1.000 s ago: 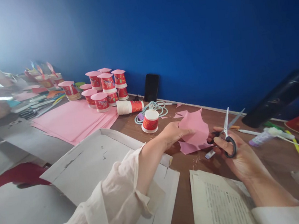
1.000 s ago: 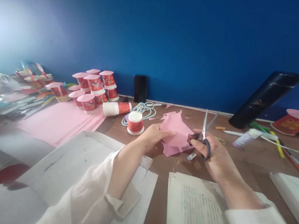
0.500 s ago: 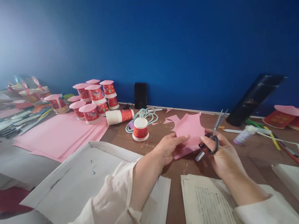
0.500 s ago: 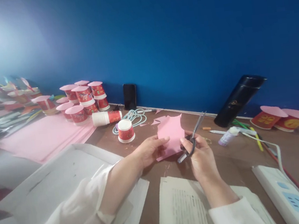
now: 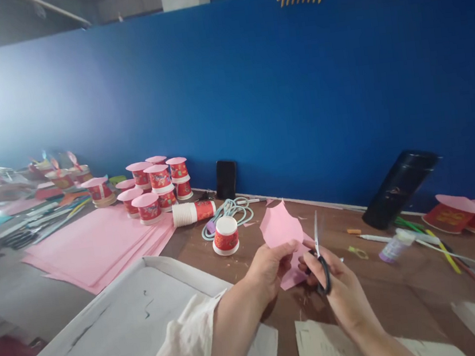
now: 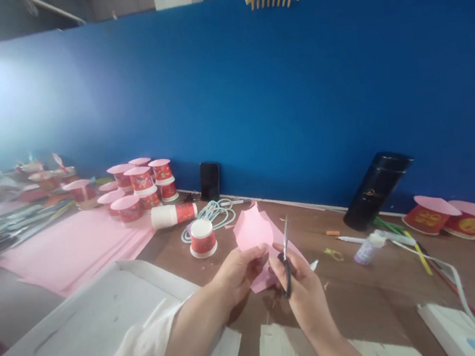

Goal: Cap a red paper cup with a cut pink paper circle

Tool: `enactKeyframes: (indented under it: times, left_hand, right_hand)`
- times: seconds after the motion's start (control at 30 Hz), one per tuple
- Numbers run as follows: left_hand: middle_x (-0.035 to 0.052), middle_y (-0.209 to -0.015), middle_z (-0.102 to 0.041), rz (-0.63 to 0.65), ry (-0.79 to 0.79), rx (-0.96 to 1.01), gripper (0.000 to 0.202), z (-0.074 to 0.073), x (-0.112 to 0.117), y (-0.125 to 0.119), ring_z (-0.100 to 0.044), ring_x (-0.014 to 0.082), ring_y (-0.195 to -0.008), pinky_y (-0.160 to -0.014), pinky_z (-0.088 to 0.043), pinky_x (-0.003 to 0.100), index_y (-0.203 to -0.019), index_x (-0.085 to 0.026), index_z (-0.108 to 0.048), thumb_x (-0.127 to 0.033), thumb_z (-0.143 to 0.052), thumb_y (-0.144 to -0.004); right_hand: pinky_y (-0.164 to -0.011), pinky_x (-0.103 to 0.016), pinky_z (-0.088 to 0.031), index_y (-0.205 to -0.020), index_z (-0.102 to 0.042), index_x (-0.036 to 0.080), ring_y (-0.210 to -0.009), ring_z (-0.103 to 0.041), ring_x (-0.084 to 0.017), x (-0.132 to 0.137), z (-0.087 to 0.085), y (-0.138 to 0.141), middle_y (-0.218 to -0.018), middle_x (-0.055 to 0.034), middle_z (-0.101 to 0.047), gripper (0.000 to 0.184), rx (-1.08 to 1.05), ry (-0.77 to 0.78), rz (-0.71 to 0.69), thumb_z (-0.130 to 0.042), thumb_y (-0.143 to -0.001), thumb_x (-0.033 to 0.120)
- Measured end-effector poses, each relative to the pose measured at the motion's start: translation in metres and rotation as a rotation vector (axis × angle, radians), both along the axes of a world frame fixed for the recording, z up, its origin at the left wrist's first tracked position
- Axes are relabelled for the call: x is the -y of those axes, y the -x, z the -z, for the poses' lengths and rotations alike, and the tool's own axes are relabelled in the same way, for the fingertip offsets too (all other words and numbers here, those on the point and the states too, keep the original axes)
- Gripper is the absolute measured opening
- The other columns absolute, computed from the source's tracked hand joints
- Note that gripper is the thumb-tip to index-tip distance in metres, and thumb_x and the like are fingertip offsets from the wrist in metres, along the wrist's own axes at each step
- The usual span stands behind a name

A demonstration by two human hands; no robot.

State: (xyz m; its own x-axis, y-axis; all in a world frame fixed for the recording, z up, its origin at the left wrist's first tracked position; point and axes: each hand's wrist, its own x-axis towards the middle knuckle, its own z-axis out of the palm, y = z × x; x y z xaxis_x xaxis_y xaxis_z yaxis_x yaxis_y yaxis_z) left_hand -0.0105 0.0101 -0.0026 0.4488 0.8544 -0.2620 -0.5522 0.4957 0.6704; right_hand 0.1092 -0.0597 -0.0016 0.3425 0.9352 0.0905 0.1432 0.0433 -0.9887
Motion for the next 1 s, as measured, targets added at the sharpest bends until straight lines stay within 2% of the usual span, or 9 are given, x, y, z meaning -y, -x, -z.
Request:
enactKeyframes:
  times: [0.07,0.2,0.37,0.5,0.67,0.77,0.87,1.0]
  left_hand:
    - [-0.0028,-0.061,-0.054,-0.04,-0.014,0.024,0.042,-0.002,-0.001,0.001,-0.048,0.0093,-0.056,-0.058,-0.042,0.025,-0.077,-0.013,-0.064,-0.031,-0.092,-0.051]
    - [-0.001,-0.066,-0.055,-0.096,-0.058,0.029,0.04,-0.006,0.0,0.004,-0.043,0.0076,-0.058,-0.056,-0.036,0.023,-0.074,-0.012,-0.065,-0.034,-0.091,-0.054]
    - [0.0004,-0.067,-0.057,-0.117,-0.118,0.06,0.034,-0.003,-0.002,0.003,-0.039,0.007,-0.057,-0.055,-0.032,0.023,-0.071,-0.012,-0.066,-0.034,-0.088,-0.058]
    - [0.0013,-0.069,-0.06,-0.159,-0.064,0.032,0.038,-0.001,-0.005,0.0,-0.04,0.0066,-0.057,-0.057,-0.033,0.023,-0.073,-0.011,-0.068,-0.034,-0.09,-0.052]
    - [0.0016,-0.066,-0.059,-0.2,-0.058,0.033,0.042,-0.002,-0.004,-0.002,-0.042,0.0064,-0.055,-0.054,-0.033,0.023,-0.07,-0.01,-0.066,-0.037,-0.091,-0.049]
    - [0.0008,-0.062,-0.056,-0.177,-0.046,0.058,0.042,-0.003,-0.002,-0.003,-0.044,0.0074,-0.054,-0.05,-0.032,0.022,-0.069,-0.011,-0.063,-0.037,-0.09,-0.05]
    - [-0.0004,-0.061,-0.053,-0.117,-0.015,0.069,0.043,-0.004,0.0,-0.004,-0.046,0.0091,-0.05,-0.041,-0.025,0.022,-0.071,-0.013,-0.06,-0.041,-0.087,-0.051]
    - [-0.0031,-0.055,-0.048,-0.073,0.017,0.049,0.042,-0.004,0.001,-0.004,-0.039,0.0069,-0.042,-0.038,-0.017,0.022,-0.069,-0.015,-0.055,-0.041,-0.083,-0.052]
  right_hand:
    - [-0.059,-0.028,-0.054,-0.126,-0.069,0.023,-0.063,-0.063,-0.018,0.002,0.0,0.0,-0.077,-0.0005,-0.071,0.061,0.02,0.061,-0.009,-0.073,-0.075,0.056]
    - [-0.062,-0.03,-0.055,-0.126,-0.07,0.026,-0.064,-0.064,-0.019,0.003,0.002,-0.003,-0.071,0.0018,-0.069,0.061,0.04,0.113,-0.054,-0.077,-0.071,0.053]
    - [-0.066,-0.033,-0.057,-0.128,-0.068,0.021,-0.075,-0.069,-0.024,0.001,0.004,0.0,-0.08,-0.0036,-0.074,0.067,0.017,0.126,-0.087,-0.075,-0.072,0.057]
    - [-0.061,-0.033,-0.056,-0.128,-0.068,0.019,-0.069,-0.069,-0.023,-0.001,0.007,0.0,-0.082,-0.005,-0.074,0.07,0.058,0.14,-0.074,-0.074,-0.072,0.061]
    - [-0.058,-0.029,-0.055,-0.125,-0.069,0.016,-0.063,-0.067,-0.02,-0.004,0.012,0.002,-0.071,-0.0031,-0.071,0.072,0.051,0.144,-0.085,-0.074,-0.071,0.063]
    - [-0.058,-0.028,-0.055,-0.12,-0.07,0.014,-0.064,-0.067,-0.02,-0.006,0.015,0.005,-0.073,-0.0045,-0.071,0.068,0.046,0.116,-0.112,-0.074,-0.072,0.062]
    - [-0.057,-0.028,-0.053,-0.115,-0.07,0.014,-0.063,-0.066,-0.02,-0.006,0.017,0.008,-0.074,-0.0054,-0.071,0.061,0.087,0.076,-0.147,-0.072,-0.075,0.06]
    - [-0.056,-0.028,-0.053,-0.11,-0.072,0.014,-0.062,-0.067,-0.021,-0.005,0.015,0.013,-0.072,-0.0054,-0.071,0.056,0.128,0.034,-0.155,-0.072,-0.076,0.059]
